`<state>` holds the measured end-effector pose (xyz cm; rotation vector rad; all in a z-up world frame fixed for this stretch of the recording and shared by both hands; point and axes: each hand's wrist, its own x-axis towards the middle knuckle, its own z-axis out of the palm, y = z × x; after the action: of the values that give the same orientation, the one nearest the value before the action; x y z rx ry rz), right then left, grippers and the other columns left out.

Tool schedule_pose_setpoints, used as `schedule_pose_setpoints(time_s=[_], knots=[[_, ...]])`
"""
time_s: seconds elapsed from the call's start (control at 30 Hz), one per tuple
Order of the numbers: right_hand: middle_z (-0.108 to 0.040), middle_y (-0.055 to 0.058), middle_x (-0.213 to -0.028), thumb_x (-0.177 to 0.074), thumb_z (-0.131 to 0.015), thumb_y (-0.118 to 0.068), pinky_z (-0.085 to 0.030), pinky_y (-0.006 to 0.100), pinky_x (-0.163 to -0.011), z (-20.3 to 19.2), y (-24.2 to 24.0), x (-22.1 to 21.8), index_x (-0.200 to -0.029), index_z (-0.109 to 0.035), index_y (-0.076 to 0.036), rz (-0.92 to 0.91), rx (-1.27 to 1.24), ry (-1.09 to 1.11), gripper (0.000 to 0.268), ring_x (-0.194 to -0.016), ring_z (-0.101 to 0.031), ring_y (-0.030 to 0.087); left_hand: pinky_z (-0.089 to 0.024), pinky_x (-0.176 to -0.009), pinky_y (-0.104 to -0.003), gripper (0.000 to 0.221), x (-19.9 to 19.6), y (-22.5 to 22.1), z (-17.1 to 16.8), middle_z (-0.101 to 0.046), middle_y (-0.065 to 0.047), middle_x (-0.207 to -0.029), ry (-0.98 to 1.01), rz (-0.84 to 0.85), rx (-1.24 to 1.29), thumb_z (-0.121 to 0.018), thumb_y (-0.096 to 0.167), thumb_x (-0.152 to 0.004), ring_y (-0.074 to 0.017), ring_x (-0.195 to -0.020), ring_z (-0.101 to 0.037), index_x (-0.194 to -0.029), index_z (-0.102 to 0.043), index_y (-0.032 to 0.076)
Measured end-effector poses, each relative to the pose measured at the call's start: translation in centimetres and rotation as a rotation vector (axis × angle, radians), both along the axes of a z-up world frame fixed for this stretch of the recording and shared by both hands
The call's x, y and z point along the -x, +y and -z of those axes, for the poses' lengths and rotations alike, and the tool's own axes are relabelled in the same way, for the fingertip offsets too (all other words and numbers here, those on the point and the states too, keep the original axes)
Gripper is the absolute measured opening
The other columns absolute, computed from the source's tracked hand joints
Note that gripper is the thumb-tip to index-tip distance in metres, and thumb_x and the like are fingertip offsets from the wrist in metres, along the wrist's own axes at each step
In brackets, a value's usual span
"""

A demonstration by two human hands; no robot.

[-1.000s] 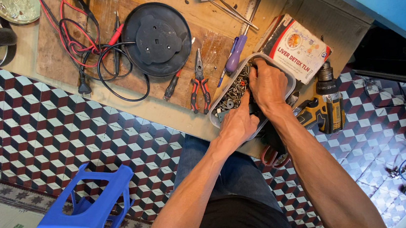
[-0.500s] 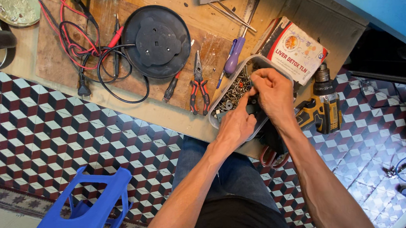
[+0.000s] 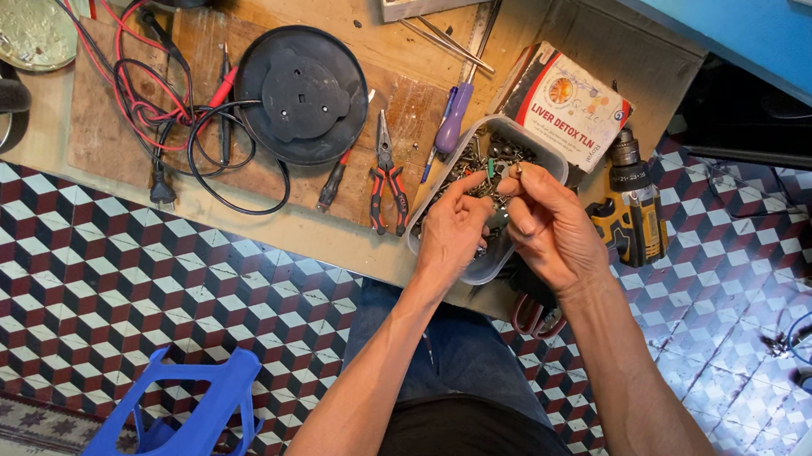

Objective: The person searches through a container of small metal parts on a workbench, picks up a cardboard box, and uses a cordless drill to work on a black circular appliance base. The person handles screws, a drill, and the appliance base throughout the clip.

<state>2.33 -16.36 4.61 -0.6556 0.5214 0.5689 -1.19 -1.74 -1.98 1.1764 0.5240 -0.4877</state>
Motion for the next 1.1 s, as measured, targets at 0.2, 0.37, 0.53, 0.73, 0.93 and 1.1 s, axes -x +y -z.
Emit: schedule_pose_setpoints(time_s=[0.2,0.37,0.53,0.73,0.93,1.1], knots=[[-0.074,0.015,-0.101,-0.106,-0.061,-0.014,-0.044,0.019,-0.046,0.3,-0.7,0.1,-0.115,-0.068,0.001,0.081,-0.012,0.084,0.019,-0.065,-0.061,0.012,-0.052,-0.059,-0.022,0.041,-1.7,-0.4,0.4,-0.070,-0.001,-0.085,-0.035,-0.027,0.006,-0.059,0.018,-0.100,-0.0054,-0.068,-0.060,-0.137,-0.060,0.001],[-0.073,0.016,-0.102,-0.098,-0.066,-0.008,-0.053,0.022,-0.062,0.5,-1.0,0.1,-0.108,-0.067,0.000,0.118,0.117,0.133,0.013,-0.078,-0.068,0.016,-0.050,-0.059,-0.022,0.039,-0.5,-0.4,-0.7,-0.068,-0.002,-0.082,0.000,-0.079,0.017,-0.060,0.020,-0.102,-0.0058,-0.068,-0.059,-0.135,-0.062,0.000],[-0.071,0.012,-0.095,-0.094,-0.068,0.000,-0.056,0.026,-0.073,0.8,-0.9,0.0,-0.099,-0.064,0.001,0.072,0.333,0.088,0.006,-0.081,-0.068,0.016,-0.051,-0.059,-0.025,0.046,3.4,-0.3,-4.1,-0.068,-0.003,-0.080,0.061,-0.003,-0.086,-0.061,0.018,-0.098,-0.0071,-0.066,-0.059,-0.141,-0.055,0.001],[-0.067,0.007,-0.082,-0.092,-0.062,-0.002,-0.051,0.024,-0.061,0.4,-0.3,-0.5,-0.107,-0.065,-0.003,-0.116,0.628,-0.017,0.015,-0.067,-0.062,0.012,-0.056,-0.068,-0.038,0.075,3.0,0.9,-5.3,-0.071,-0.013,-0.073,-0.051,0.117,-0.462,-0.063,0.016,-0.092,-0.0236,-0.066,-0.072,-0.156,-0.029,0.000],[-0.061,0.000,-0.074,-0.098,-0.057,-0.012,-0.042,0.020,-0.054,0.1,0.7,-1.1,-0.110,-0.074,-0.001,-0.339,0.924,-0.071,0.024,-0.061,-0.052,0.006,-0.058,-0.070,-0.042,0.091,-0.2,0.9,-2.9,-0.070,-0.015,-0.067,0.026,0.267,-0.474,-0.062,0.014,-0.081,-0.0315,-0.066,-0.073,-0.160,-0.019,0.004],[-0.061,-0.002,-0.071,-0.097,-0.057,-0.014,-0.042,0.019,-0.054,0.0,0.6,-1.2,-0.110,-0.075,-0.004,-0.361,0.967,-0.079,0.024,-0.060,-0.051,0.005,-0.062,-0.066,-0.044,0.097,-0.9,-0.4,-1.6,-0.072,-0.016,-0.068,0.196,0.376,-0.370,-0.060,0.014,-0.079,-0.0339,-0.064,-0.075,-0.162,-0.011,0.008]])
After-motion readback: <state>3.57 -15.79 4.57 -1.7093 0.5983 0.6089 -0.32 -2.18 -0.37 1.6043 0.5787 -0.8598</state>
